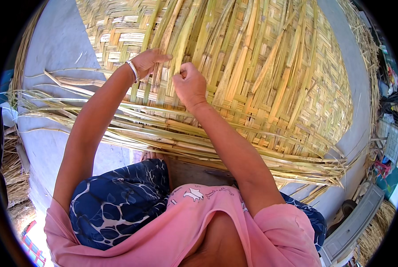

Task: The person weaves a large mat using dried palm leaves. They interlace the leaves by hand, occasionally using a wooden board to press and align the weave. The mat grows in size as more leaves are added.

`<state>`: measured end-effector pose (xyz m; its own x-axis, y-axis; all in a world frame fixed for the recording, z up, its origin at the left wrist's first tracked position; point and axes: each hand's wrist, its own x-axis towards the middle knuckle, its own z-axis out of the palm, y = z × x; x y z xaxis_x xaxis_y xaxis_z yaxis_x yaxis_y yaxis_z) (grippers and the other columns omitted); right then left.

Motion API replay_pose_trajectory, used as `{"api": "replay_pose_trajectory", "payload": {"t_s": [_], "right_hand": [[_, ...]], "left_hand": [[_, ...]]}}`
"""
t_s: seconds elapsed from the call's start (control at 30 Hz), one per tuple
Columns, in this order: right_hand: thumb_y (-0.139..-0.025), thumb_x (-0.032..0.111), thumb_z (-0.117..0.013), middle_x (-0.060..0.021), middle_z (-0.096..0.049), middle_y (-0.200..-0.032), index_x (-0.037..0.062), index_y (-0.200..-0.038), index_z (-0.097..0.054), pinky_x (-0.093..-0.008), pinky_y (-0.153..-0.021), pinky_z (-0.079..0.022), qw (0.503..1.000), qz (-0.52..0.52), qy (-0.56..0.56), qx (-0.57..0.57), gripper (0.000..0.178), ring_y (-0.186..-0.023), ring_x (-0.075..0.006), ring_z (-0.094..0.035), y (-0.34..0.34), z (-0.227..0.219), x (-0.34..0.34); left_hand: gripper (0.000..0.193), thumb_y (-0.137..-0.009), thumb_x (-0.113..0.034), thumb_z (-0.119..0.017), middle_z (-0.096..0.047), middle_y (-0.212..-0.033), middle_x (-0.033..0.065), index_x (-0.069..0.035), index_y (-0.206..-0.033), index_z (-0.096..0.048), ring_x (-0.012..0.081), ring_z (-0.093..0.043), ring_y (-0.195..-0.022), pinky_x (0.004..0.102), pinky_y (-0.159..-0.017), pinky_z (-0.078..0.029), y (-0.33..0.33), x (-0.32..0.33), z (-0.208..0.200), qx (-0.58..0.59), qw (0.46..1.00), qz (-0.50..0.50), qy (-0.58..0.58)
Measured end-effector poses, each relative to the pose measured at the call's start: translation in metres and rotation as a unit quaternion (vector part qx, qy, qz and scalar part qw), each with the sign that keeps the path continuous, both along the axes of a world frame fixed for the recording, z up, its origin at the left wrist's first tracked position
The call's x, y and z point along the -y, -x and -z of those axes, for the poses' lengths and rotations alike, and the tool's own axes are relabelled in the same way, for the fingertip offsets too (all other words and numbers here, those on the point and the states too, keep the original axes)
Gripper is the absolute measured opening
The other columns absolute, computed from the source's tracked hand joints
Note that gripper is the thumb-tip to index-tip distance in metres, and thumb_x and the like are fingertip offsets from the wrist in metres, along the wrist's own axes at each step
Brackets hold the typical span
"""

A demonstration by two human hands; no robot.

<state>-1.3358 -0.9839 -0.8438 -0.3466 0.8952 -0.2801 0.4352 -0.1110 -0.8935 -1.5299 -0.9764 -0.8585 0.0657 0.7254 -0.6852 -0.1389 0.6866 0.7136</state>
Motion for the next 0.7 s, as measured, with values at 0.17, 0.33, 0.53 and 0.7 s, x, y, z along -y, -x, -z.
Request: {"api": "replay_pose_trajectory", "payload": {"t_s": [0.17, 0.33, 0.53, 0.7], "right_hand": [[-0.074, 0.014, -0.058, -0.0083, -0.061, -0.069, 0.0047, -0.086, -0.057, -0.0342, -0.062, -0.047, 1.000, -0.003, 0.003, 0.015, 0.015, -0.063, -0.0224, -0.058, 0.001, 0.000, -0.001], [-0.077, 0.012, -0.058, -0.0053, -0.057, -0.070, 0.0032, -0.091, -0.057, -0.0308, -0.059, -0.045, 0.998, -0.039, -0.036, 0.038, 0.017, -0.063, -0.0162, -0.055, 0.004, 0.011, -0.004], [-0.080, 0.013, -0.057, -0.0113, -0.060, -0.090, 0.0067, -0.099, -0.060, -0.0367, -0.072, -0.047, 0.978, -0.128, -0.159, 0.038, 0.020, -0.080, -0.0278, -0.059, -0.002, 0.019, -0.002], [-0.081, 0.011, -0.054, -0.0116, -0.060, -0.095, 0.0076, -0.098, -0.061, -0.0380, -0.076, -0.047, 0.981, -0.147, -0.124, 0.026, 0.019, -0.086, -0.0302, -0.059, -0.004, 0.023, -0.006]], "left_hand": [[0.033, -0.082, -0.018, -0.068, -0.063, -0.095, 0.0061, 0.001, -0.107, -0.056, 0.0111, -0.059, -0.085, 0.0253, -0.078, -0.048, 0.000, 0.009, 0.015, -0.006, 0.998, -0.032, -0.057], [0.033, -0.082, -0.017, -0.068, -0.064, -0.100, 0.0076, 0.000, -0.108, -0.059, 0.0114, -0.060, -0.089, 0.0256, -0.081, -0.047, -0.004, 0.019, -0.005, 0.080, 0.992, -0.030, -0.089], [0.036, -0.081, -0.022, -0.070, -0.064, -0.099, 0.0022, -0.003, -0.110, -0.061, 0.0099, -0.058, -0.087, 0.0228, -0.078, -0.045, 0.001, 0.016, -0.015, 0.014, 0.993, 0.052, -0.101], [0.032, -0.086, -0.017, -0.063, -0.062, -0.100, 0.0005, -0.008, -0.116, -0.059, 0.0100, -0.055, -0.091, 0.0271, -0.077, -0.045, 0.018, 0.020, -0.032, -0.024, 0.973, -0.168, -0.157]]}}
